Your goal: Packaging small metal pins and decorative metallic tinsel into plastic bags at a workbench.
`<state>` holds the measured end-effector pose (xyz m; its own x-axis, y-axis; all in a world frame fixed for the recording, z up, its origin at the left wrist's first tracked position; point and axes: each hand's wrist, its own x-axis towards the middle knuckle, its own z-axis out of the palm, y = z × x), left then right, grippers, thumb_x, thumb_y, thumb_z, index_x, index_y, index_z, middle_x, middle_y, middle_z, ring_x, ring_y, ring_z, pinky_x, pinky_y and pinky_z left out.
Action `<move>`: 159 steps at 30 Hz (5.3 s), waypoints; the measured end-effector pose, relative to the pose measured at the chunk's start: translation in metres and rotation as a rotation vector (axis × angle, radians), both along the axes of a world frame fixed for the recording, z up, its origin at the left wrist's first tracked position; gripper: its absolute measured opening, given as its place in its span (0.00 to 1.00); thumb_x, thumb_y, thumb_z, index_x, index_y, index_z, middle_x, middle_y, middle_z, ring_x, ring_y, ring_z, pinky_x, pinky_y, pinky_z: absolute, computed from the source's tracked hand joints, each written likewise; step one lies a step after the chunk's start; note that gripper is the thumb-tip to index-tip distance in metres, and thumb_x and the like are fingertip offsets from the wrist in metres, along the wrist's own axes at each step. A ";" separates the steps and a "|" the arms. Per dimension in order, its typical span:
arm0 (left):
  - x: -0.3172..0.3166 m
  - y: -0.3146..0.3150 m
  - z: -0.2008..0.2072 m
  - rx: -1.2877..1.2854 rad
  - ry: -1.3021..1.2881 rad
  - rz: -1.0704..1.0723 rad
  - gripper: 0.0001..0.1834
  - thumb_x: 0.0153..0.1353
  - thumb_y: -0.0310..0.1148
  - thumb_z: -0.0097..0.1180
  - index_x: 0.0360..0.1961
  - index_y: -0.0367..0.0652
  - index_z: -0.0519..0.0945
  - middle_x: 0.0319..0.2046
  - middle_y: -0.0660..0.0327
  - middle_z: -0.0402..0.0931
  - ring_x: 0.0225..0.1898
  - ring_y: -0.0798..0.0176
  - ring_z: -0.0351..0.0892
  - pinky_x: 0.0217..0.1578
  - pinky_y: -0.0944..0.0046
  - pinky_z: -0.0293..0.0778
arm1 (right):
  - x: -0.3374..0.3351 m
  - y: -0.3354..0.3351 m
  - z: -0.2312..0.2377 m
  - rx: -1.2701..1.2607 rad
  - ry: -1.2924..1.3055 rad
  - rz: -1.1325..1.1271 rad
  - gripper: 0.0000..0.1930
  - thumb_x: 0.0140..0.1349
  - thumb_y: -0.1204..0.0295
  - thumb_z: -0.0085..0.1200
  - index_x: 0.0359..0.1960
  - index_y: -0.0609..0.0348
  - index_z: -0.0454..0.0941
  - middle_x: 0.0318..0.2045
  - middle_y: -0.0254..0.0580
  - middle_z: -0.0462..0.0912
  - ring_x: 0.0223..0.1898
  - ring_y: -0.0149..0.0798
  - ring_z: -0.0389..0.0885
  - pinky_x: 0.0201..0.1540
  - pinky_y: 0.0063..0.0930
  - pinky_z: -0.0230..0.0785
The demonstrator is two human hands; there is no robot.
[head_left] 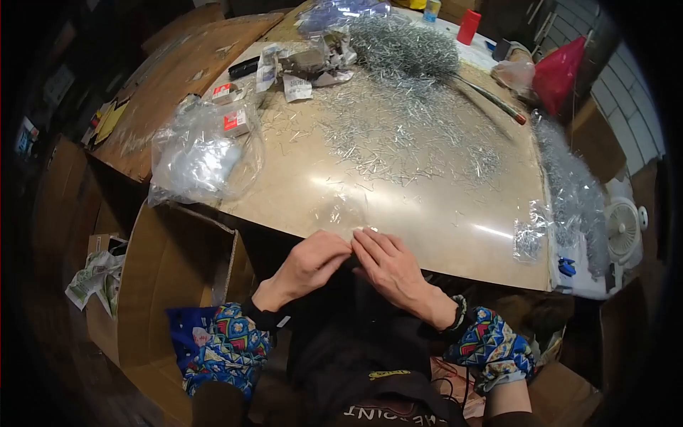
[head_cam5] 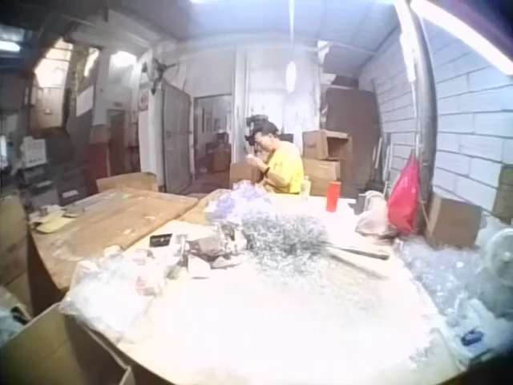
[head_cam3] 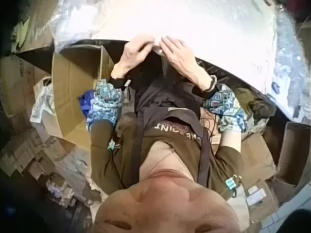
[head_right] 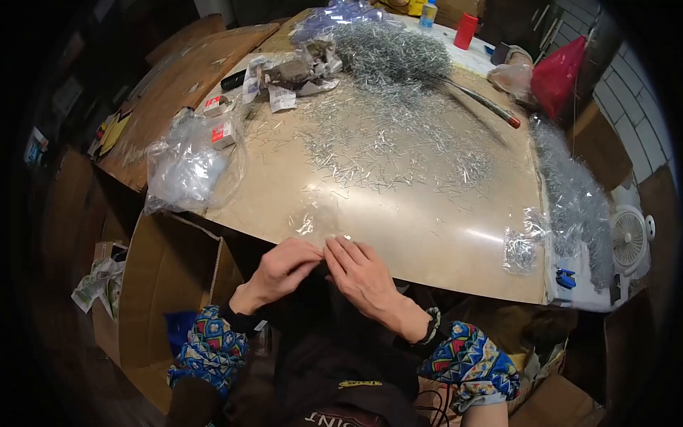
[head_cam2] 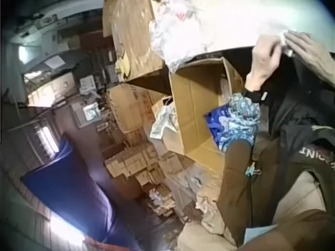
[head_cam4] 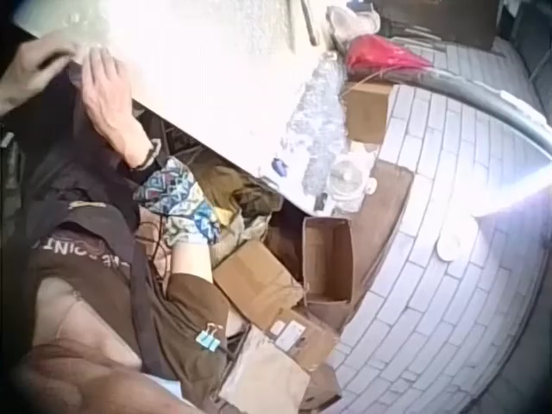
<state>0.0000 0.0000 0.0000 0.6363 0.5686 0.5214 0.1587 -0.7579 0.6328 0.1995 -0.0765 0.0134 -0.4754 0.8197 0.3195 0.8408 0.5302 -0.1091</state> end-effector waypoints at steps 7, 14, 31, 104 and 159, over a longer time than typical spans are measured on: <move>0.016 0.035 0.008 0.271 0.205 0.531 0.10 0.52 0.34 0.61 0.32 0.40 0.77 0.27 0.57 0.72 0.30 0.52 0.72 0.34 0.55 0.67 | -0.001 -0.006 -0.011 0.158 0.058 -0.014 0.19 0.53 0.73 0.53 0.48 0.65 0.75 0.50 0.48 0.77 0.53 0.44 0.74 0.51 0.34 0.68; -0.015 0.098 0.029 0.718 0.451 0.698 0.05 0.47 0.29 0.52 0.27 0.43 0.73 0.30 0.59 0.68 0.37 0.56 0.72 0.32 0.62 0.69 | 0.008 -0.014 -0.019 0.225 0.075 -0.053 0.17 0.50 0.77 0.52 0.44 0.62 0.78 0.46 0.46 0.79 0.49 0.43 0.78 0.44 0.32 0.69; -0.004 -0.002 0.081 -0.861 0.081 -0.041 0.28 0.64 0.35 0.54 0.63 0.35 0.65 0.55 0.59 0.73 0.50 0.66 0.74 0.47 0.71 0.68 | 0.029 -0.021 0.059 -0.464 0.841 -0.088 0.04 0.59 0.79 0.52 0.36 0.64 0.76 0.30 0.47 0.78 0.32 0.48 0.77 0.35 0.33 0.69; 0.002 -0.111 -0.088 -1.730 -0.396 0.038 0.12 0.58 0.23 0.61 0.42 0.39 0.73 0.35 0.63 0.79 0.33 0.74 0.78 0.36 0.74 0.76 | 0.073 0.071 -0.010 -0.118 0.112 -0.194 0.21 0.68 0.61 0.42 0.60 0.53 0.66 0.63 0.50 0.63 0.66 0.56 0.56 0.62 0.65 0.49; 0.017 -0.119 -0.123 -1.920 0.016 -0.272 0.17 0.54 0.17 0.58 0.47 0.29 0.77 0.44 0.49 0.79 0.46 0.59 0.80 0.51 0.64 0.76 | 0.182 0.106 0.035 -0.172 -0.372 -0.171 0.05 0.51 0.75 0.51 0.25 0.61 0.78 0.28 0.47 0.80 0.33 0.47 0.81 0.35 0.41 0.73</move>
<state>0.0171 -0.1191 -0.1232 0.7899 0.1852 -0.5846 0.1883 0.8340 0.5187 0.3811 0.0298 0.0488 -0.3852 0.9228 0.0046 0.9135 0.3807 0.1433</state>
